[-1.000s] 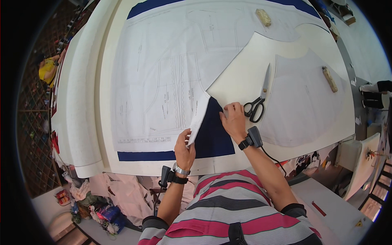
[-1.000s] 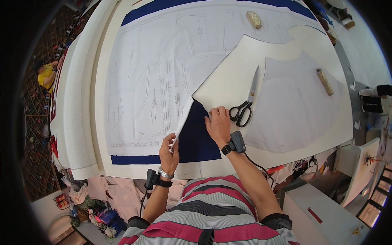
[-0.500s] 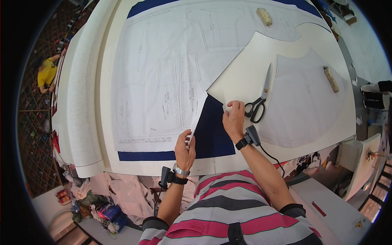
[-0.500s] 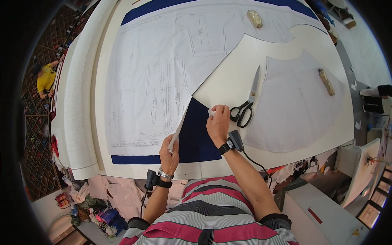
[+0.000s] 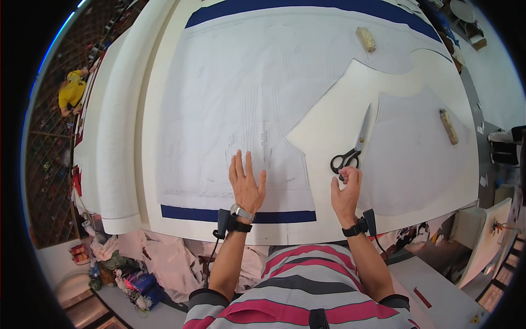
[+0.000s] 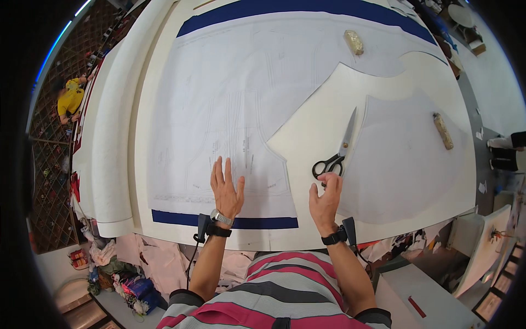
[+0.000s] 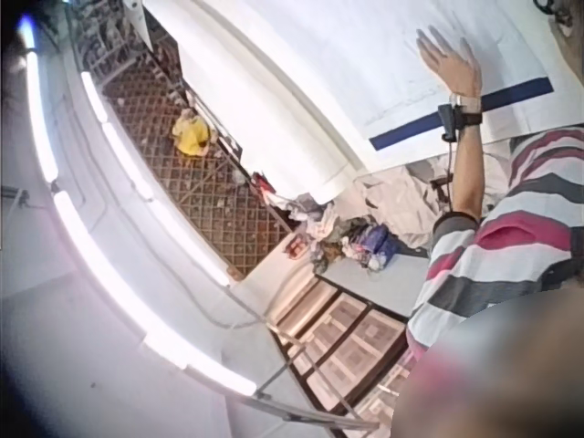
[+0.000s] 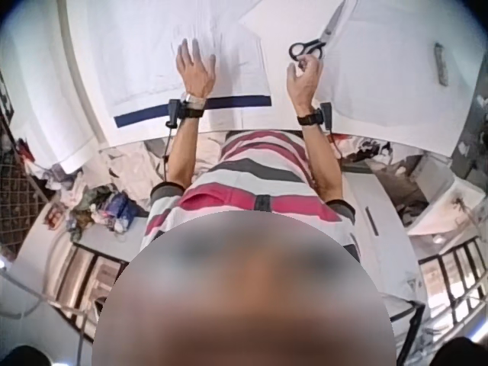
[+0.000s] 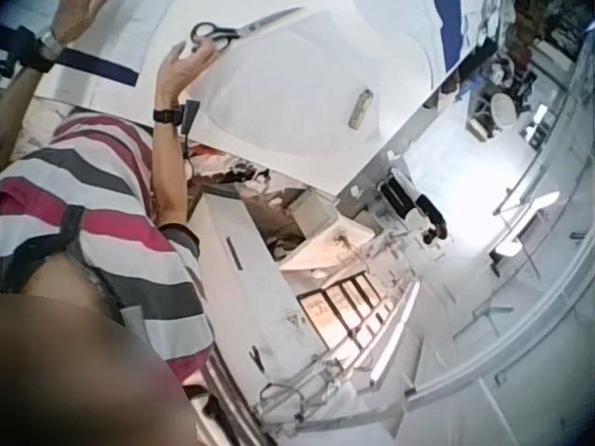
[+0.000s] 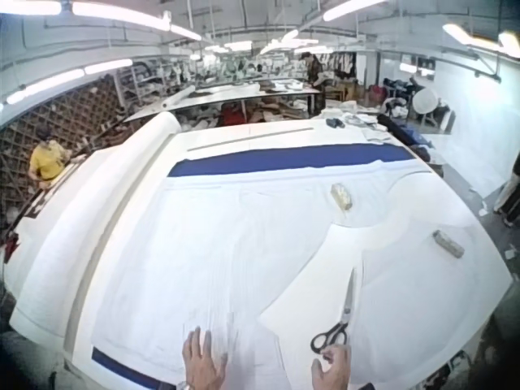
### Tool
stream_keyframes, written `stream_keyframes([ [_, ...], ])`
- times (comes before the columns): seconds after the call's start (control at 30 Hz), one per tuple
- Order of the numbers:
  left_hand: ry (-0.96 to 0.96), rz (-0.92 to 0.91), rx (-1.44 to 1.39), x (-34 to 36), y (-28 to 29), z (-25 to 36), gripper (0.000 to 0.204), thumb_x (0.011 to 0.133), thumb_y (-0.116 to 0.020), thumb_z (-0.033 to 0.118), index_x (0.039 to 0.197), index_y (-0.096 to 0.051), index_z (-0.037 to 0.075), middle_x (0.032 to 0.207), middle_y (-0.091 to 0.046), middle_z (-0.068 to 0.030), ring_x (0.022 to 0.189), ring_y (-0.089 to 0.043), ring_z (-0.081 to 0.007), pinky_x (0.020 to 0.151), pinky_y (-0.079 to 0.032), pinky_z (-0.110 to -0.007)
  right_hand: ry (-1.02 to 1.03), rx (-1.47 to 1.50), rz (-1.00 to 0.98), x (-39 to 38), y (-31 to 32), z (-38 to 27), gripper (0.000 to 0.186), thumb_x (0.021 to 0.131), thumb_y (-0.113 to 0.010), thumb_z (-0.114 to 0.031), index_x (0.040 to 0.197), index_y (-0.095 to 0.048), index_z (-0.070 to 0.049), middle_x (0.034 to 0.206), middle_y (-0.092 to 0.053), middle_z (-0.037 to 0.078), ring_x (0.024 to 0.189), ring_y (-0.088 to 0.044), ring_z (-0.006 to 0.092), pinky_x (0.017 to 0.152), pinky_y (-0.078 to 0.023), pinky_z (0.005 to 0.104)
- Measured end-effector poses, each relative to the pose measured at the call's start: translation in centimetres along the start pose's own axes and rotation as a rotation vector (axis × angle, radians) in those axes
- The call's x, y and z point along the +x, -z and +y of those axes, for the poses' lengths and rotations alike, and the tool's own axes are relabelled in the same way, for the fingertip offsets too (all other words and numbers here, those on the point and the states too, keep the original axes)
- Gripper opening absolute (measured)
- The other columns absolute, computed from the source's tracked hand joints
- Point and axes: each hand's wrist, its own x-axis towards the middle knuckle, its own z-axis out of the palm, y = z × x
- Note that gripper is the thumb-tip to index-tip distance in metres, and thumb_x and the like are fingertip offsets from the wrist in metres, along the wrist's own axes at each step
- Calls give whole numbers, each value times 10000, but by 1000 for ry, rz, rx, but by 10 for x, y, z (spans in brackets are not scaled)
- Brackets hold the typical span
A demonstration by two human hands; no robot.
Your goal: Using large scissors to cut out pattern pieces from a layered stack of blue and white fabric.
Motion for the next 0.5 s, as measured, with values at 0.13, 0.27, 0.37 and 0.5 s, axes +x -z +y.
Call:
stream_keyframes([
  [0.13,-25,-207,235,7,-36,10,769,1005,-587,392,1645,-307,73,1729,-180,-228,1589,-125,-470,1273,-94,-625,-72,-54,116,15,53,29,325,827,-704,50,1100,-548,-32,1116,-571,127,1020,-568,302,804,-466,386],
  [0.27,33,-271,291,-26,-43,4,746,1013,-576,389,1639,-327,69,1720,-219,-225,1593,-153,-445,1282,-92,-599,-37,-104,238,50,105,72,346,827,-719,26,1123,-551,-34,1107,-570,129,1003,-568,281,802,-478,380],
  [0.37,61,-255,372,-41,-49,6,748,1029,-544,406,1655,-294,81,1737,-204,-183,1598,-148,-432,1278,-115,-602,-32,-220,309,94,160,128,377,826,-720,13,1153,-535,-17,1136,-557,161,1046,-551,318,851,-471,415],
  [0.5,165,-300,415,-48,-54,27,764,1029,-569,392,1661,-270,82,1736,-194,-192,1595,-160,-435,1265,-158,-618,7,-483,363,176,236,221,441,843,-741,-55,1210,-508,19,1208,-545,236,1167,-518,432,1021,-428,510],
])
